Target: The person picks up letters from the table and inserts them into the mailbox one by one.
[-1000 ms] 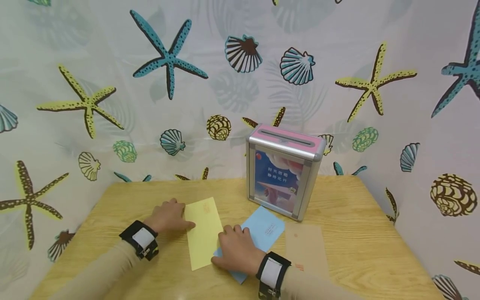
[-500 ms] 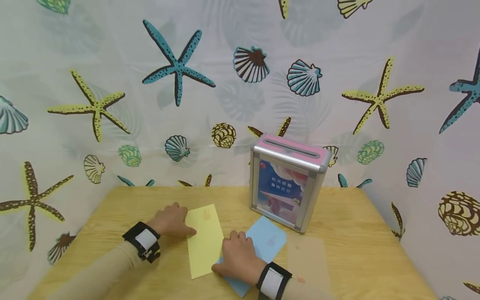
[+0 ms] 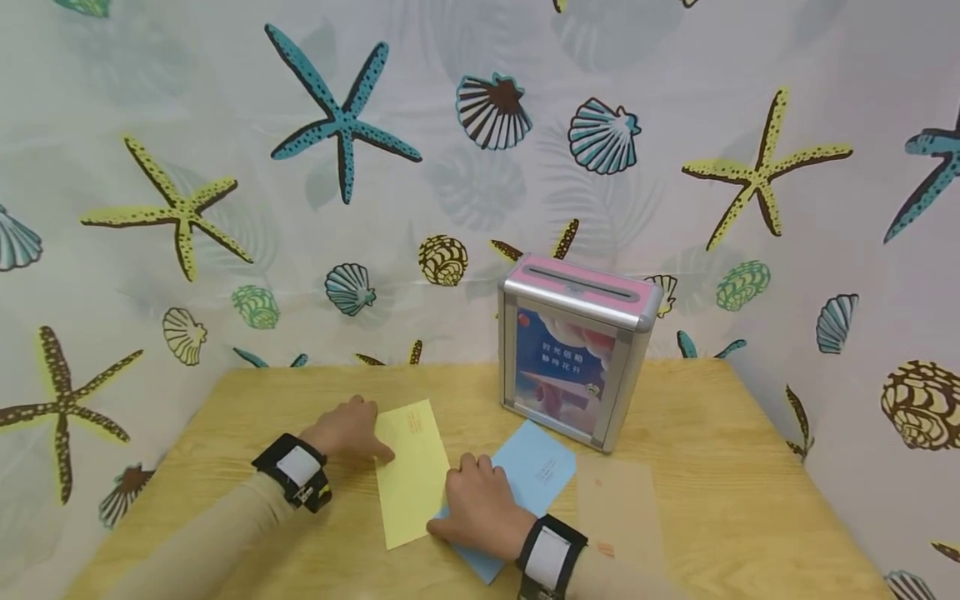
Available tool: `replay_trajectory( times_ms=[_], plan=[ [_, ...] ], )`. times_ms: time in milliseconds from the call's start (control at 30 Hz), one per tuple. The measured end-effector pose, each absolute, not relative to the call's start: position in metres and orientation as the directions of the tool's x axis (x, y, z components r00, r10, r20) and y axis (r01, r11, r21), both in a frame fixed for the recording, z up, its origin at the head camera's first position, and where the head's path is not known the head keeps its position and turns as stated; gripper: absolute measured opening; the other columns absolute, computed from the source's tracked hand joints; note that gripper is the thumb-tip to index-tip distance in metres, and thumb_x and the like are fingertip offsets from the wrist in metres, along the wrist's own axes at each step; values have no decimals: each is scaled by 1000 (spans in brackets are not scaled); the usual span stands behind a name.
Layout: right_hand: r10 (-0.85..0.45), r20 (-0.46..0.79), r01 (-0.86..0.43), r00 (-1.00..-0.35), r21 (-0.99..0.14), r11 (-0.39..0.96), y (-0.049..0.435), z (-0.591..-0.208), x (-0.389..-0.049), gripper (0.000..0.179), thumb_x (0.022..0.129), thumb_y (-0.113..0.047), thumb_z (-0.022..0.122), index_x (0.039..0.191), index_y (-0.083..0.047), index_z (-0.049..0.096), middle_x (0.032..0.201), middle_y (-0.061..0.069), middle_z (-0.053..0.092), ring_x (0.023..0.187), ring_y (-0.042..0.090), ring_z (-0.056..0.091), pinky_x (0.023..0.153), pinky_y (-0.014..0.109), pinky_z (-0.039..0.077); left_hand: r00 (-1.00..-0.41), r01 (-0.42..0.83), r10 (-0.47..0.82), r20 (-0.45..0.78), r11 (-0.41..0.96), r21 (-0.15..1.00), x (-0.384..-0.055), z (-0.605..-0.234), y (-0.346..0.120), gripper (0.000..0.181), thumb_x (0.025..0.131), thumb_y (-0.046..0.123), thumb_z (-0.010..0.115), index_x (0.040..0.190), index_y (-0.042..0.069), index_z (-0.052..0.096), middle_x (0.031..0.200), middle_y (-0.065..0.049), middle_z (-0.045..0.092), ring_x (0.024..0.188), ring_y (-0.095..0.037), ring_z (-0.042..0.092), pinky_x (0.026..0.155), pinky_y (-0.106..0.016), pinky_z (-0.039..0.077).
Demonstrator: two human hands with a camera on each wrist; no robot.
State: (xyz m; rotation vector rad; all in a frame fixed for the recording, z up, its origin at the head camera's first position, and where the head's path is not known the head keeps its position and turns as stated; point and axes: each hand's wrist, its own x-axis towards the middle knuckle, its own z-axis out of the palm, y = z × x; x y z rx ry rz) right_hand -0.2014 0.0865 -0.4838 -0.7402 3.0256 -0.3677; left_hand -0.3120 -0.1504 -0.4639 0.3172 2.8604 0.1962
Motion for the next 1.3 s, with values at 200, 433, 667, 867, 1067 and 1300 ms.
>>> replay_trajectory(
  times_ms=[200,433,667,867,1067,1300],
  plan=[
    [-476,18,-468,-879,-219,856,94,-480,-198,60,74,-57,75,102,-5,67,89,5,55,74,22,48,58,39,41,-947,185,228,-228,963,195,-310,-465,-150,77,67,49,83,119,-2,58,110,-20,53,92,-33,55,75,-54,52],
    [-482,-11,-458,-876,-290,840,100,-479,-200,49,74,-50,78,95,-8,65,81,2,50,69,19,44,54,35,38,-948,169,219,-230,962,216,-309,-466,-150,79,67,48,84,121,-3,57,113,-21,52,92,-32,55,75,-52,53],
    [-461,-24,-421,-887,-365,830,92,-481,-207,39,71,-36,85,84,-7,64,76,1,50,61,15,45,46,32,39,-944,159,210,-253,966,205,-311,-465,-147,79,67,48,85,120,-3,57,111,-21,51,91,-33,55,76,-52,53],
    [-449,-35,-402,-893,-384,831,89,-480,-207,35,68,-32,87,77,-8,62,73,0,49,59,14,45,44,30,39,-944,145,197,-265,968,203,-311,-465,-147,83,67,48,85,123,-5,55,115,-23,50,97,-36,54,81,-54,52],
    [-443,-39,-395,-896,-390,832,88,-481,-206,34,68,-30,86,74,-9,60,72,0,48,59,14,44,44,29,38,-941,147,198,-275,969,197,-312,-467,-149,83,68,48,85,123,-5,54,114,-23,48,98,-37,53,81,-53,51],
    [-454,-47,-395,-890,-416,819,90,-479,-205,33,69,-29,85,73,-10,59,71,-1,47,58,13,41,44,27,34,-938,149,225,-264,949,279,-315,-471,-150,71,68,42,87,114,-4,58,108,-20,47,93,-33,51,81,-48,51]
  ],
)
